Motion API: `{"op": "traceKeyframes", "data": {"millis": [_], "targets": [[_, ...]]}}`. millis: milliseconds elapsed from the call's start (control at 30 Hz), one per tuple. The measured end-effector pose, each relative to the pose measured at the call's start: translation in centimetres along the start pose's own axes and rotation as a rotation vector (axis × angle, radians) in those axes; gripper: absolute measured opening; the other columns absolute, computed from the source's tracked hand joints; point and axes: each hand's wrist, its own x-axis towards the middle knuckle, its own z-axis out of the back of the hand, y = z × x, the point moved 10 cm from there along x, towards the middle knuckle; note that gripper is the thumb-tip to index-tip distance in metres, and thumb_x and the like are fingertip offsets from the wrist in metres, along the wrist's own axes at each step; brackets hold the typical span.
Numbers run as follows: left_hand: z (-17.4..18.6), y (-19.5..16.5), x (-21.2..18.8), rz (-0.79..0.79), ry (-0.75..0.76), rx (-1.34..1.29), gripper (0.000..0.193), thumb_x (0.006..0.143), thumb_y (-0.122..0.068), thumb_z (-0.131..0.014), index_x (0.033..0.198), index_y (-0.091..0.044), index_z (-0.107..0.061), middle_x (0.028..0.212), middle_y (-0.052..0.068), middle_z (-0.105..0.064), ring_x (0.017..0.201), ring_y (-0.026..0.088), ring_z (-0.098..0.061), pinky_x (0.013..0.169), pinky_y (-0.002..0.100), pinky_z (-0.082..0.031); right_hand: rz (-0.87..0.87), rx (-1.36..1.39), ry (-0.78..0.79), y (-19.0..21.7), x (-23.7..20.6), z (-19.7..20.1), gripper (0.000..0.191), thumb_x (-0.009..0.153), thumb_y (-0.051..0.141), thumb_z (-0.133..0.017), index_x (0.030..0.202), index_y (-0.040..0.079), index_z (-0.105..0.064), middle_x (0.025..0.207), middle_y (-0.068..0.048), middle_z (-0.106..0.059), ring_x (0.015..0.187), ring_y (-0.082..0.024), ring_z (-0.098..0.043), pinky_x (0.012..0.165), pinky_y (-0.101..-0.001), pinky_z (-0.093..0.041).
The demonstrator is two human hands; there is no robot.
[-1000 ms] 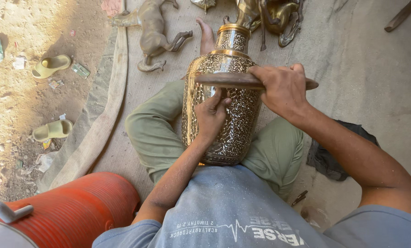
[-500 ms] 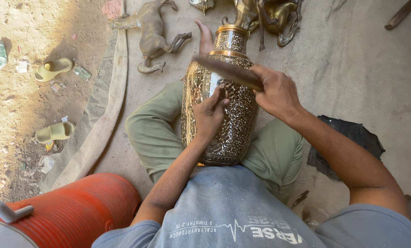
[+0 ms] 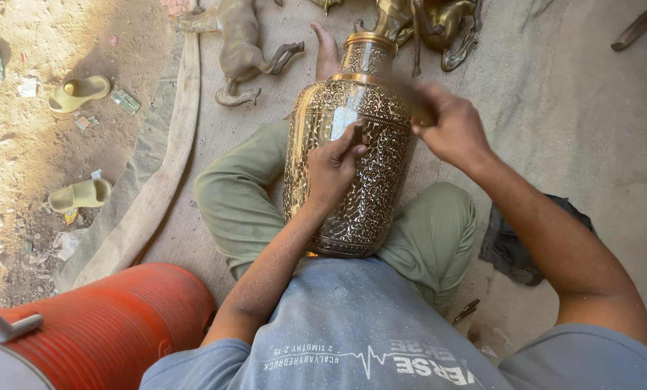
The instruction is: The person sits cross-legged on a mat and uses a small metal punch and a wooden mallet to engrave intricate patterns onto a large brass vase. They hold the vase steady with one hand while striking the punch with the mallet in the other, rotating the vase periodically to work on different sections.
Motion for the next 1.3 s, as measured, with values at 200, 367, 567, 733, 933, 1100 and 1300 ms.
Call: {"op": "traceKeyframes", "data": {"millis": [200,367,567,733,933,1100,1300], "targets": [[-0.7,1.5,-0.1,0.094,0.028,-0.010,0.025,0.096,-0.014,-0.067,0.120,-0.016,-0.075,0.083,0.002,-0.080,0.054,0.003,-0.064,0.043,0.025,-0.051,0.050,-0.159,0.017,2.4,-0.6,0.5,0.059,0.087,-0.004,-0.064,0.138,0.026,-0.058,0.114,-0.003,-0.074,0.095,-0.019,-0.072,0.085,-0.0407,-0.057],[0.0,1.0,-0.3,0.040,-0.042,0.022,0.022,0.097,-0.014,-0.074,0.119,-0.015,-0.075,0.075,0.002,-0.077,0.058,0.004,-0.065,0.050,0.026,-0.050,0.015,-0.299,0.025,1.9,0.4,1.0,0.043,0.095,0.012,-0.070,0.135,0.027,-0.060,0.103,-0.003,-0.076,0.088,-0.021,-0.074,0.085,-0.0410,-0.057],[0.9,-0.7,-0.4,-0.039,-0.121,-0.081,0.037,0.098,-0.005,-0.070,0.134,-0.012,-0.067,0.093,0.006,-0.079,0.077,0.005,-0.069,0.067,0.025,-0.057,0.254,-0.243,-0.065,3.1,1.0,0.1,0.050,0.086,0.006,-0.072,0.130,0.027,-0.062,0.107,-0.002,-0.076,0.090,-0.020,-0.074,0.093,-0.0478,-0.054],[0.3,1.4,-0.7,0.157,-0.056,-0.113,0.033,0.100,-0.001,-0.068,0.132,-0.009,-0.069,0.093,0.006,-0.079,0.075,0.005,-0.068,0.061,0.021,-0.055,0.162,-0.116,-0.015,2.7,0.9,-0.7,0.039,0.088,0.004,-0.068,0.125,0.017,-0.064,0.100,-0.006,-0.073,0.087,-0.022,-0.073,0.090,-0.0491,-0.057],[0.7,1.1,-0.6,0.082,-0.093,-0.171,0.039,0.101,0.002,-0.065,0.139,-0.009,-0.065,0.100,0.007,-0.079,0.084,0.003,-0.069,0.069,0.020,-0.059,0.093,-0.099,0.012,3.8,0.7,-0.3,0.033,0.090,0.004,-0.065,0.121,0.016,-0.065,0.090,-0.005,-0.070,0.080,-0.024,-0.072,0.089,-0.0527,-0.053],[1.0,0.7,-0.7,0.060,-0.087,-0.058,0.047,0.097,0.001,-0.068,0.142,-0.010,-0.061,0.100,0.005,-0.079,0.088,0.005,-0.069,0.078,0.021,-0.057,0.054,0.045,-0.016,3.7,0.3,0.0,0.040,0.090,0.008,-0.067,0.129,0.016,-0.061,0.085,-0.005,-0.068,0.078,-0.022,-0.070,0.081,-0.0482,-0.058],[1.0,0.7,-0.5,0.071,-0.083,-0.068,0.043,0.098,0.000,-0.068,0.140,-0.009,-0.063,0.104,0.005,-0.079,0.092,0.006,-0.072,0.083,0.022,-0.058,0.073,0.029,-0.027,3.6,0.5,-0.1,0.042,0.087,0.006,-0.065,0.127,0.019,-0.064,0.088,-0.004,-0.069,0.078,-0.022,-0.069,0.084,-0.0498,-0.054]]}}
